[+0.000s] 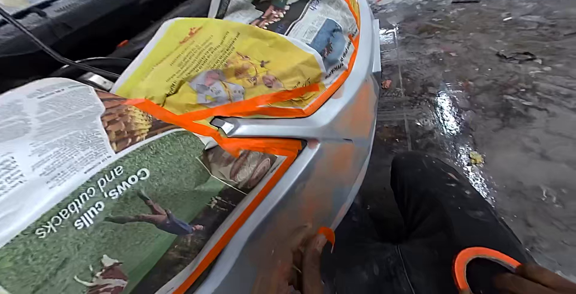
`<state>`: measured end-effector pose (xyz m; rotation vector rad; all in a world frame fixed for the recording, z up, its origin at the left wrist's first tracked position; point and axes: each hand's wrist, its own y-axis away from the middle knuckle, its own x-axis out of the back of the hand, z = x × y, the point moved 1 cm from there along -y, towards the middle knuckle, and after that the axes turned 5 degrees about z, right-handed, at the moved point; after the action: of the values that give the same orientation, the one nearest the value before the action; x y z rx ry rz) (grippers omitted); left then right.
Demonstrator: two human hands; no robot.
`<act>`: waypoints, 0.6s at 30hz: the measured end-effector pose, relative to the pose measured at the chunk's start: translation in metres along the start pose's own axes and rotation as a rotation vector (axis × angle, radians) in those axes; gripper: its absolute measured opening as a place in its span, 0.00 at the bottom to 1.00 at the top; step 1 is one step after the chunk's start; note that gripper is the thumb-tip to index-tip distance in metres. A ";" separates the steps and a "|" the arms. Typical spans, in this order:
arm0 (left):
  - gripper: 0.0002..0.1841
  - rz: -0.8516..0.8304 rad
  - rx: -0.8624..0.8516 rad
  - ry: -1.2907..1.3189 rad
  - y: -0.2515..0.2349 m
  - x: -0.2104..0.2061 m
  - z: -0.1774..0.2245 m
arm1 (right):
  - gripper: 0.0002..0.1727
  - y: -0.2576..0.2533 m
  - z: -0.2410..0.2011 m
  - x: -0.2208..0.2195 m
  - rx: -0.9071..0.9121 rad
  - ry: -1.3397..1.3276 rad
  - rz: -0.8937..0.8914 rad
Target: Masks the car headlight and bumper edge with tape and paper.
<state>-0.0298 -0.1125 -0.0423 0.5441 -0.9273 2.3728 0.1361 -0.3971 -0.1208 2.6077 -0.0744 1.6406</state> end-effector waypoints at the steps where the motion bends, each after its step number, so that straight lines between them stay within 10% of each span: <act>1: 0.08 0.000 0.002 -0.005 0.000 0.001 -0.001 | 0.26 -0.007 -0.001 0.005 -0.004 -0.001 0.061; 7: 0.05 -0.028 -0.013 0.010 0.003 -0.012 0.004 | 0.31 -0.106 -0.016 0.030 -0.143 -0.386 0.689; 18: 0.06 0.326 -0.043 0.087 -0.050 -0.042 -0.012 | 0.07 -0.225 -0.010 0.055 -0.143 -0.511 0.796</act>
<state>0.0313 -0.0868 -0.0482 0.2873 -1.0937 2.6321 0.1673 -0.1722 -0.0724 2.9759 -1.3308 0.9379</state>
